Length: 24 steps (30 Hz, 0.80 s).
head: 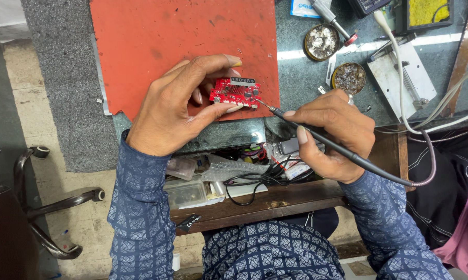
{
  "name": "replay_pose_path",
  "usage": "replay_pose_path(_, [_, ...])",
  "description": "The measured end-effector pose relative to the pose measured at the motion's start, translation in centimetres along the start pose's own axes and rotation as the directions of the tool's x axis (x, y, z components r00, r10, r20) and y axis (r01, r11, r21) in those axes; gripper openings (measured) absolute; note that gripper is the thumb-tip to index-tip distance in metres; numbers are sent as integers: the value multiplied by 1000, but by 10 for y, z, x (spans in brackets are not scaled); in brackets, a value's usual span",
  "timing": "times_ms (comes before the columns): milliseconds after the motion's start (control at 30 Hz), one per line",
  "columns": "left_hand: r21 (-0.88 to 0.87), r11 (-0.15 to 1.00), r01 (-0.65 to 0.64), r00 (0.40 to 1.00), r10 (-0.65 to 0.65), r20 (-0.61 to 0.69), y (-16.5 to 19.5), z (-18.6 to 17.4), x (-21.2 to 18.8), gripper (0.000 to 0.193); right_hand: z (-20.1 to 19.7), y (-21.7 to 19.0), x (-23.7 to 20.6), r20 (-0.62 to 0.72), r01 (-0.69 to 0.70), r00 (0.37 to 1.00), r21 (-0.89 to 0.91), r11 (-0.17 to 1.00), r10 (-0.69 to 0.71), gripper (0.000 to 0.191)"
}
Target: The person uses a soldering iron to apply solder to multiple points on a small red circuit board. They hold the board with one hand and the soldering iron with the other, working on different sections of the board throughout the clip.
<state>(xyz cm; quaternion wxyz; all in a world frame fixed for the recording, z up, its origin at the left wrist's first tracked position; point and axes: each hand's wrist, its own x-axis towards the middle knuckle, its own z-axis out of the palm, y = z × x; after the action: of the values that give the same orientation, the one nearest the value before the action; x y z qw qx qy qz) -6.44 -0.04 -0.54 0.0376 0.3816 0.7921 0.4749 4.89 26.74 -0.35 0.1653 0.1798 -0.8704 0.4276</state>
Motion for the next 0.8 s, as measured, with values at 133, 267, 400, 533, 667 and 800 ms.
replay_pose_path(133, [12, 1000, -11, 1000, 11, -2, -1, 1, 1, 61, 1, 2, 0, -7, 7, 1000, -3, 1000, -7, 22])
replay_pose_path(267, [9, 1000, 6, 1000, -6, -3, 0, 1, 0, 61, 1, 2, -1, -6, 6, 1000, -5, 1000, -6, 22])
replay_pose_path(400, [12, 1000, 15, 1000, -15, -6, 1, 1, 0, 60, 1, 1, -1, -8, -1, 1000, -5, 1000, 1, 22])
replay_pose_path(533, [14, 1000, 19, 1000, -19, -8, 2, 1, 0, 60, 1, 1, -1, -8, -9, 1000, 0, 1000, 9, 22])
replay_pose_path(667, [11, 1000, 12, 1000, -12, -5, 2, 1, 0, 60, 1, 0, -1, -4, -14, 1000, -5, 1000, 14, 22])
replay_pose_path(800, [2, 1000, 15, 1000, -15, -1, 2, 1, 1, 60, 0, 1, -1, -4, -15, 1000, -13, 1000, 15, 22])
